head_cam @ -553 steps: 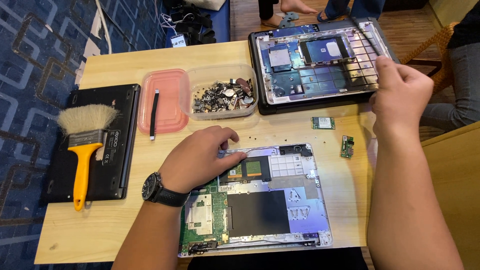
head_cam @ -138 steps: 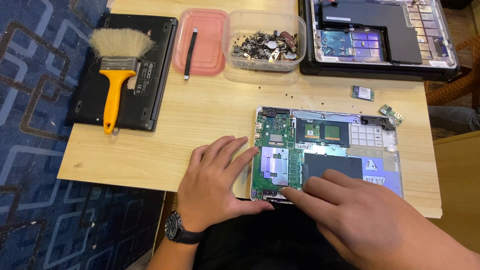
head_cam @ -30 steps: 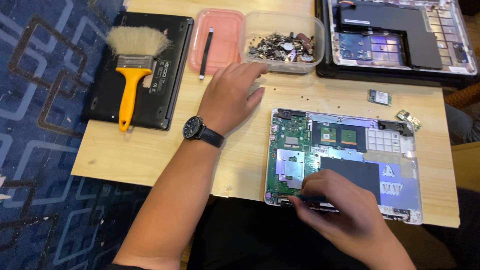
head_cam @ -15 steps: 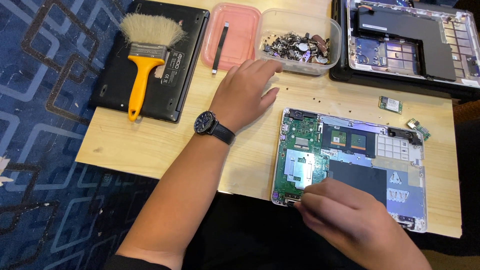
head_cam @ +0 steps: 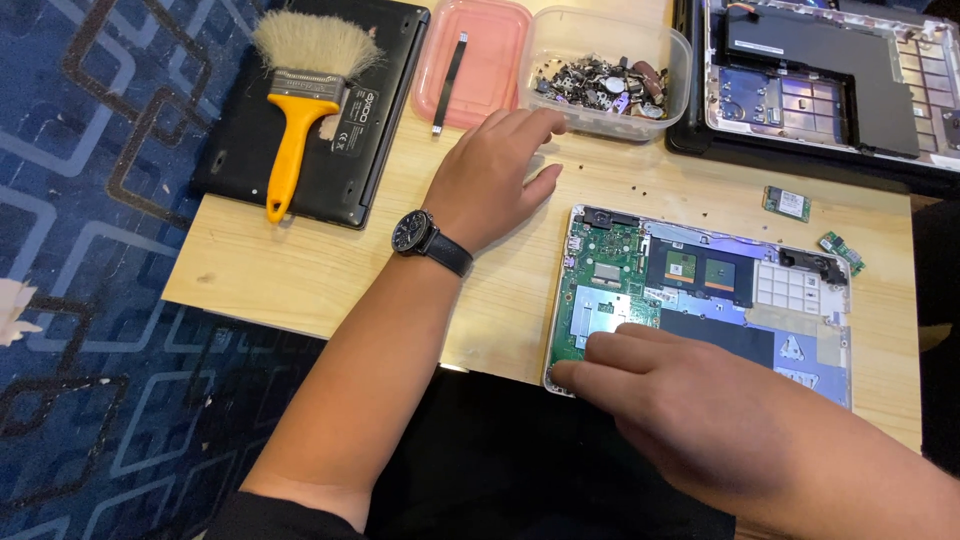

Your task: Disassembling and inspecting a laptop motherboard using a screwdriver to remove components.

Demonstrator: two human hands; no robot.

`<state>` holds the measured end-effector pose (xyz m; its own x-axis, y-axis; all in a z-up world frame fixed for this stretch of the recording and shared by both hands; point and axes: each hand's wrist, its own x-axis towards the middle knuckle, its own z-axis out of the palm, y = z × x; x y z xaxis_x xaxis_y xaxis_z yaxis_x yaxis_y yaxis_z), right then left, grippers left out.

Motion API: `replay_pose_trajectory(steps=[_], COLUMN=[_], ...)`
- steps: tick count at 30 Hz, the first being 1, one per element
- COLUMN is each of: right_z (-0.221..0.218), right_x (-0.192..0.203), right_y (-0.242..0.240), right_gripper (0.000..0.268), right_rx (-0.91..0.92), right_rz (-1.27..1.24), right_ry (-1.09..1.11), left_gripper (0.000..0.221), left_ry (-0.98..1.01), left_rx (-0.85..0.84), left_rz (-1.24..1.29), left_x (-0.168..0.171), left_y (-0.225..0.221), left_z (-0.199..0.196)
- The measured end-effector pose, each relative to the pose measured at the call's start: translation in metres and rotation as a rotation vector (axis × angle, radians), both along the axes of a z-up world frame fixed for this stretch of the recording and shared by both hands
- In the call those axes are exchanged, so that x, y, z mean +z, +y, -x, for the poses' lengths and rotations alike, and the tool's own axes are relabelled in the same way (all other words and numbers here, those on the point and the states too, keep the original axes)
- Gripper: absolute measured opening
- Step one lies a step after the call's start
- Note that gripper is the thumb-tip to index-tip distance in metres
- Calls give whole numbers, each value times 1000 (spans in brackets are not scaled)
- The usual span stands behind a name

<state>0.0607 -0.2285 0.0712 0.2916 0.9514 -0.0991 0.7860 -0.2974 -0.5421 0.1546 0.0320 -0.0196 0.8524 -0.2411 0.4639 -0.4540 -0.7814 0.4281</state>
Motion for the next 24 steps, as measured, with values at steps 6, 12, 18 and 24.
replay_pose_trajectory(steps=[6, 12, 18, 24], right_z=[6, 3, 9, 7], right_x=[7, 15, 9, 21], right_y=[9, 9, 7, 10], right_gripper=[50, 65, 18, 55], right_rx=[-217, 31, -157, -195], right_rz=[337, 25, 154, 225], right_ry=[-586, -16, -535, -252], left_gripper=[33, 31, 30, 31], left_ry=[17, -5, 13, 10], left_rx=[6, 7, 19, 14], left_rz=[11, 22, 24, 22], left_x=[0, 1, 1, 3], left_y=[0, 1, 1, 2], left_z=[-2, -1, -1, -1])
